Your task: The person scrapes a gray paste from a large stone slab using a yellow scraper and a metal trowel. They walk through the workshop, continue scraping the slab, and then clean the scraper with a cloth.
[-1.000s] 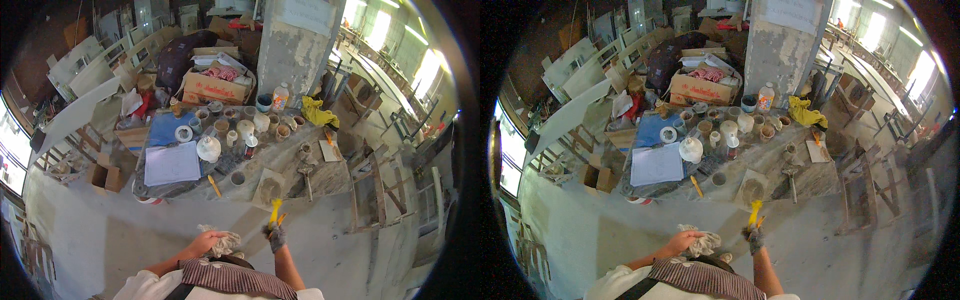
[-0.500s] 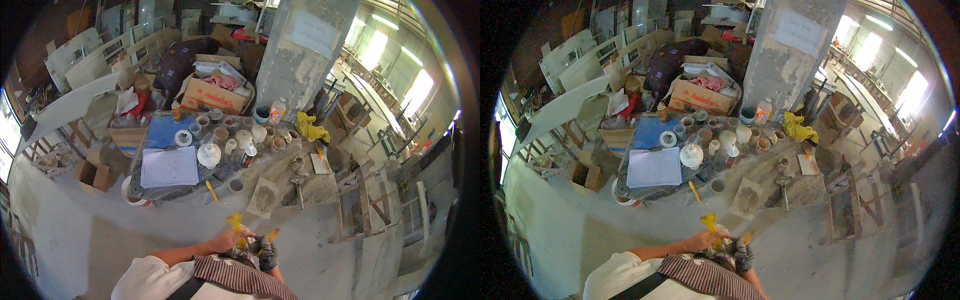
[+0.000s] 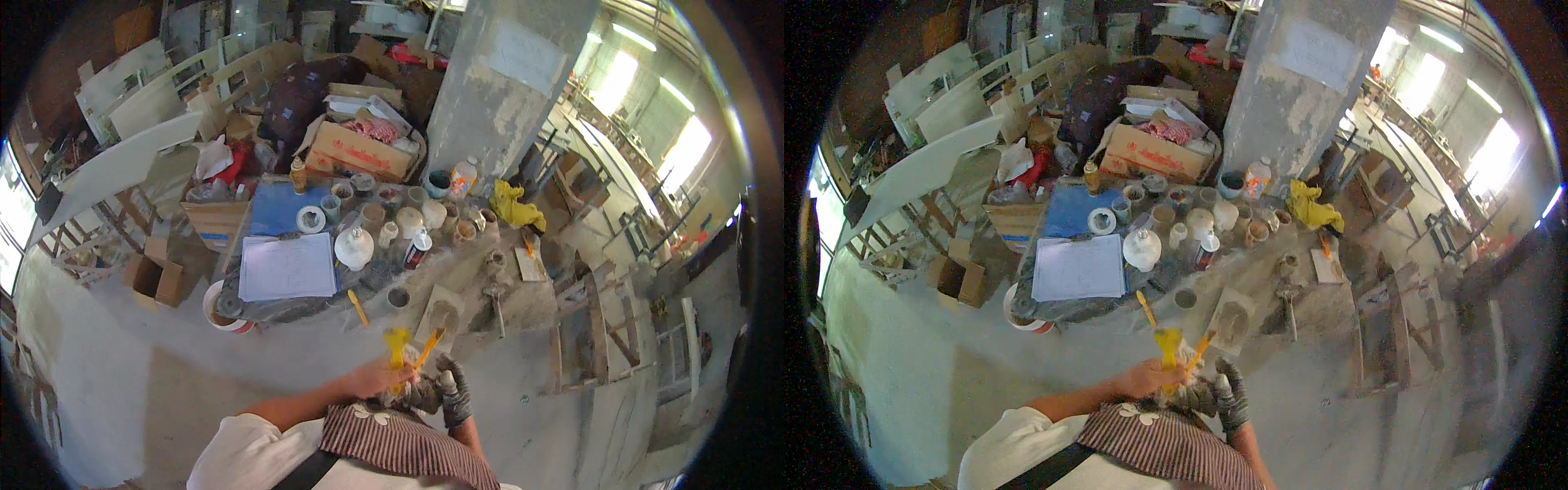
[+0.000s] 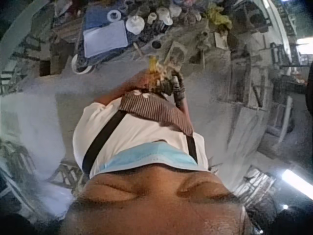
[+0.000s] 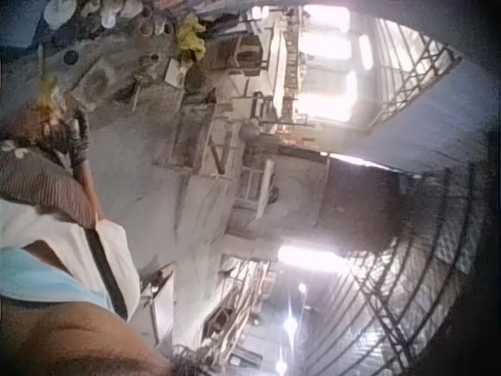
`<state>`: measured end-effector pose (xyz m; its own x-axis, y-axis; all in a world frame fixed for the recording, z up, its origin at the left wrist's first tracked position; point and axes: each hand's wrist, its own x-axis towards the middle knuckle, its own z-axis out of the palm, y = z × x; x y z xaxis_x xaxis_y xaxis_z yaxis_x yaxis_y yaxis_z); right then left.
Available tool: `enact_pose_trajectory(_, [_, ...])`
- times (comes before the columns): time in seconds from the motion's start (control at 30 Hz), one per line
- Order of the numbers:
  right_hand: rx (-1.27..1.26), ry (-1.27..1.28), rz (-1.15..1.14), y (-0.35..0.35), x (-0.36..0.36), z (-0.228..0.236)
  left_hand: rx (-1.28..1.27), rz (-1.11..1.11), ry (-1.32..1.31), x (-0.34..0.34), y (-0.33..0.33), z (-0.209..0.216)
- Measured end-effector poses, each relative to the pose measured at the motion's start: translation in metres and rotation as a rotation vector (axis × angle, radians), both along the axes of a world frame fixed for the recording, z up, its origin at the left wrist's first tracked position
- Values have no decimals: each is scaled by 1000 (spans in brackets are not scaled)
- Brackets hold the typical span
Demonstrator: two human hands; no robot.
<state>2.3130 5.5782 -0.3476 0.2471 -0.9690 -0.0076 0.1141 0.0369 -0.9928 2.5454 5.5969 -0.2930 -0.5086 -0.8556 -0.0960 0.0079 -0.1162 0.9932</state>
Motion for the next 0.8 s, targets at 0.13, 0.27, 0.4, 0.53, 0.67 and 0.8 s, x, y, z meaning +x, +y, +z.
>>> enact_pose_trajectory(0.13, [202,0,88,13,22,42,102,41,83,16,3,37])
enact_pose_trajectory(0.27, [273,113,240,17,12,22,124,50,169,9,-2,44])
enact_pose_trajectory(0.4, [502,-318,220,8,-7,19,66,25,116,4,-7,19])
enact_pose_trajectory(0.53, [717,-548,93,12,-19,-13,130,-37,72,-14,5,39])
enact_pose_trajectory(0.67, [859,-589,49,26,-25,-19,129,-224,173,-14,-1,35])
enact_pose_trajectory(0.8, [845,-579,25,33,-40,-22,108,-238,175,-18,0,24])
